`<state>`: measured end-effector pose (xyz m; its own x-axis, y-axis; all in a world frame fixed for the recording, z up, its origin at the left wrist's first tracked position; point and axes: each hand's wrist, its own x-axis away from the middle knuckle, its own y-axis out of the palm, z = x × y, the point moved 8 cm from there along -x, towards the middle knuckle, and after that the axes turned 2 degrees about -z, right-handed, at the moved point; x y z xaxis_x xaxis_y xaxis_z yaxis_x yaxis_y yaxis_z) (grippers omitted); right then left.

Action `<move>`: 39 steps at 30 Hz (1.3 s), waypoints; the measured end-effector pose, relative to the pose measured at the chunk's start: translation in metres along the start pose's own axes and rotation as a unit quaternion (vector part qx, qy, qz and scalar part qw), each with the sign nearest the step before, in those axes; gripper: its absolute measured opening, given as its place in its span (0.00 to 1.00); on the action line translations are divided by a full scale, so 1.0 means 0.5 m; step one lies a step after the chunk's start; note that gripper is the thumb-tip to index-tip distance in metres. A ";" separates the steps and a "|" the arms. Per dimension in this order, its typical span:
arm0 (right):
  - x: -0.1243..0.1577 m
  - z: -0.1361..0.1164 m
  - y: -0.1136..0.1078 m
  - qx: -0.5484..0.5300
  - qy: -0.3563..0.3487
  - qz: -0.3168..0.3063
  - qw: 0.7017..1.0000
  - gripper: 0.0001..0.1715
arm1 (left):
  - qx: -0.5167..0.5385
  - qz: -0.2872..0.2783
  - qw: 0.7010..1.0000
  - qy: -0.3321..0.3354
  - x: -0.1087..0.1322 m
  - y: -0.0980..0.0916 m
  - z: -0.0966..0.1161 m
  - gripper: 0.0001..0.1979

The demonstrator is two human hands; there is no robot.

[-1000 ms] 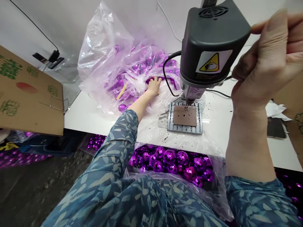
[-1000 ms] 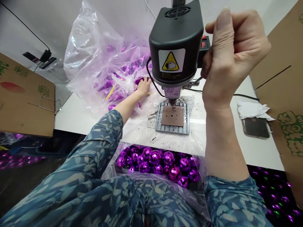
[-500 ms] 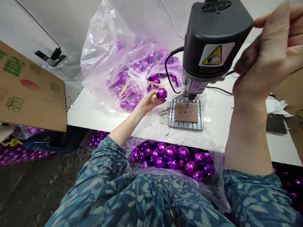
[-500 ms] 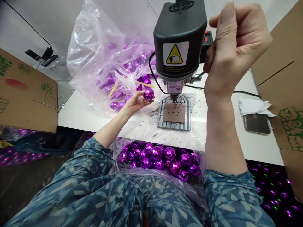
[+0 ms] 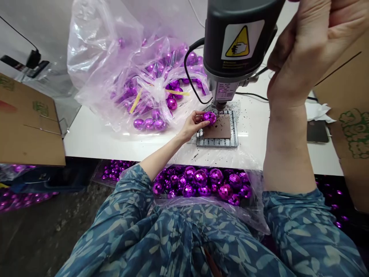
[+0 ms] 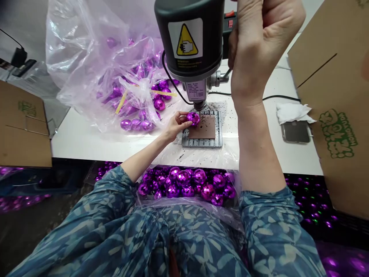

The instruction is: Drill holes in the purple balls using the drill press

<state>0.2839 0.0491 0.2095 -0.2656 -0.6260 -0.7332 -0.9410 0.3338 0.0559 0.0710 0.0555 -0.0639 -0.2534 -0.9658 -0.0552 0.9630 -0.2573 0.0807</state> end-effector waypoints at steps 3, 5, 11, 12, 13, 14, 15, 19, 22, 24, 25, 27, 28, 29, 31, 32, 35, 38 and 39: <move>0.003 0.004 -0.014 0.001 -0.007 0.048 0.999 0.44 | -0.019 -0.011 1.000 0.003 -0.004 0.013 -0.001 0.35; 0.004 0.007 -0.014 -0.001 -0.018 0.054 0.998 0.42 | -0.038 -0.011 0.999 0.013 -0.007 0.017 0.001 0.35; 0.003 0.009 -0.014 -0.017 -0.021 0.054 0.998 0.40 | -0.114 -0.005 0.992 0.047 -0.019 0.029 0.007 0.33; 0.002 0.009 -0.015 -0.022 -0.017 0.054 0.998 0.40 | -0.133 -0.002 0.990 0.049 -0.019 0.032 0.008 0.33; 0.001 0.010 -0.016 -0.027 -0.012 0.053 0.998 0.40 | -0.156 0.000 0.986 0.051 -0.019 0.035 0.009 0.32; 0.000 0.010 -0.017 -0.032 -0.008 0.050 0.998 0.40 | -0.182 0.001 0.982 0.054 -0.017 0.039 0.011 0.32; 0.000 0.008 -0.019 -0.035 -0.003 0.045 0.998 0.41 | -0.210 0.000 0.976 0.060 -0.015 0.043 0.015 0.31; 0.012 -0.007 -0.018 -0.037 0.026 0.020 0.999 0.42 | -0.306 -0.002 0.946 0.108 -0.001 0.062 0.030 0.31; 0.024 -0.019 -0.019 -0.045 0.043 0.020 0.998 0.43 | -0.319 0.007 0.940 0.123 0.004 0.066 0.028 0.30; 0.034 -0.024 -0.023 -0.052 0.039 0.033 0.997 0.43 | -0.312 0.005 0.942 0.124 0.005 0.067 0.022 0.31; 0.040 -0.026 -0.027 -0.056 0.032 0.041 0.997 0.43 | -0.308 0.003 0.943 0.125 0.005 0.068 0.019 0.31; 0.054 -0.027 -0.031 -0.064 0.014 0.045 0.997 0.40 | -0.303 0.001 0.944 0.128 0.005 0.068 0.015 0.31; 0.062 -0.027 -0.034 -0.067 0.004 0.045 0.997 0.39 | -0.302 0.002 0.944 0.130 0.005 0.067 0.014 0.31; 0.071 -0.026 -0.036 -0.069 -0.005 0.043 0.997 0.37 | -0.302 0.003 0.944 0.132 0.004 0.067 0.014 0.31; 0.089 -0.023 -0.043 -0.069 -0.017 0.044 0.997 0.35 | -0.299 0.004 0.945 0.135 0.004 0.066 0.013 0.31; 0.097 -0.020 -0.046 -0.069 -0.022 0.047 0.996 0.34 | -0.295 0.002 0.946 0.136 0.004 0.066 0.012 0.31; 0.116 -0.014 -0.051 -0.072 -0.037 0.042 0.996 0.33 | -0.282 -0.004 0.949 0.138 0.004 0.067 0.009 0.31; 0.128 -0.008 -0.050 -0.077 -0.047 0.027 0.996 0.32 | -0.287 -0.005 0.948 0.138 0.004 0.067 0.006 0.32; 0.131 -0.006 -0.049 -0.078 -0.051 0.023 0.995 0.32 | -0.290 -0.005 0.947 0.137 0.003 0.067 0.006 0.32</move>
<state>0.2892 -0.0022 0.1620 -0.2939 -0.5352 -0.7920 -0.9516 0.2414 0.1901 0.1023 0.0451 -0.0585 -0.3064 -0.8980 -0.3157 0.8697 -0.1292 -0.4764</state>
